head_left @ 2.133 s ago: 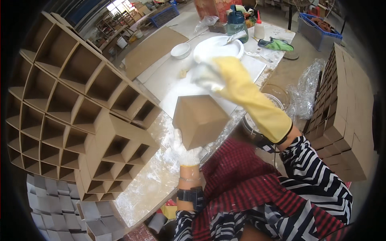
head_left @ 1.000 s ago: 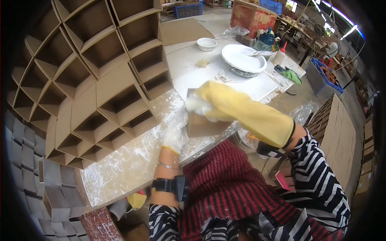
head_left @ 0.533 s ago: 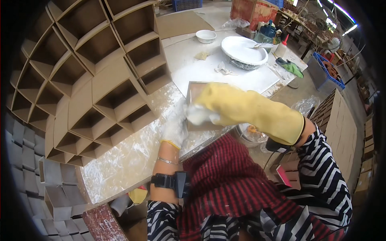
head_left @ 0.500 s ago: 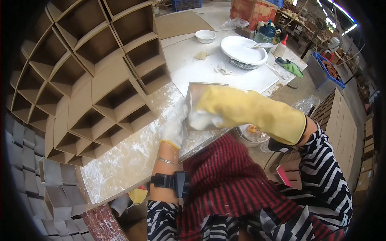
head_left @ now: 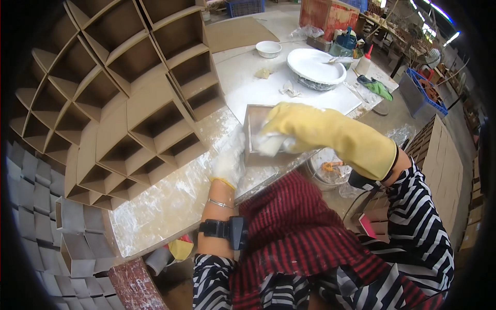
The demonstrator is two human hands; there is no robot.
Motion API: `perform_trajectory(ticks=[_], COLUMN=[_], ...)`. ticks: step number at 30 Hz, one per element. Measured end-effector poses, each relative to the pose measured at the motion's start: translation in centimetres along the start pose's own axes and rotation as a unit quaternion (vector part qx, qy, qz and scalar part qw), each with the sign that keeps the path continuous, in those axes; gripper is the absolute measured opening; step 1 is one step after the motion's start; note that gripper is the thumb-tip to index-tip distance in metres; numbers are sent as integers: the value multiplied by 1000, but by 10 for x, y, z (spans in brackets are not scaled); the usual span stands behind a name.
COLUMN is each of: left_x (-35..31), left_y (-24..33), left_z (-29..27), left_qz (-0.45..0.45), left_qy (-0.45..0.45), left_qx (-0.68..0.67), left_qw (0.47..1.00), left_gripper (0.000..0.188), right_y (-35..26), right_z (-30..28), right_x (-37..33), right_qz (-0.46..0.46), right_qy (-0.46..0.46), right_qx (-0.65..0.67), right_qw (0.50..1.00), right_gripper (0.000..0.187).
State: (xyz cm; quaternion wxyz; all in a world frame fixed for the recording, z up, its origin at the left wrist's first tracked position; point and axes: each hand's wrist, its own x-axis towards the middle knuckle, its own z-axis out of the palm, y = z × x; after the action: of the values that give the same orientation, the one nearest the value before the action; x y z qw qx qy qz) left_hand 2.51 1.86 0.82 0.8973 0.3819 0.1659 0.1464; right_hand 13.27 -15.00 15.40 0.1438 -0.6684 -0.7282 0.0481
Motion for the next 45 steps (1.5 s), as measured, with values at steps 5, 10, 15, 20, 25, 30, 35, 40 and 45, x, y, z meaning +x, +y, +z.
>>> perform_trajectory(ticks=[5, 10, 15, 20, 25, 30, 35, 40, 45], left_x=[-5, 15, 25, 22, 19, 20, 9, 3, 1], left_y=[6, -11, -12, -12, -8, -12, -8, -6, -4], left_z=[12, -11, -16, -21, -13, -15, -11, 0, 7], left_qz=[-18, 20, -20, -66, -24, -22, -22, 19, 32], left_qy=[19, 28, 26, -4, 54, 41, -84, -102, -102], left_qx=[-8, -22, -67, -88, -28, 10, -45, -2, 34], left_qw=[1000, 999, 997, 994, 998, 999, 995, 995, 994], left_gripper=[51, 22, 26, 42, 30, 30, 34, 45, 53], right_y=[11, 5, 10, 27, 9, 35, 61, 45, 11], right_z=[-12, 2, -3, -2, -10, 10, 4, -24, -12], right_x=[2, 44, 68, 70, 78, 68, 43, 10, 4], right_qz=[66, 140, 298, 298, 370, 321, 341, 284, 318], right_qy=[132, 70, 47, 13, 15, 80, 148, 170, 104], right_qx=[-55, -147, -175, -134, -73, -65, 261, 163, -48], right_qw=[987, 977, 937, 945, 926, 942, 891, 929, 941], right_gripper=[48, 42, 36, 41, 49, 52, 52, 43, 31])
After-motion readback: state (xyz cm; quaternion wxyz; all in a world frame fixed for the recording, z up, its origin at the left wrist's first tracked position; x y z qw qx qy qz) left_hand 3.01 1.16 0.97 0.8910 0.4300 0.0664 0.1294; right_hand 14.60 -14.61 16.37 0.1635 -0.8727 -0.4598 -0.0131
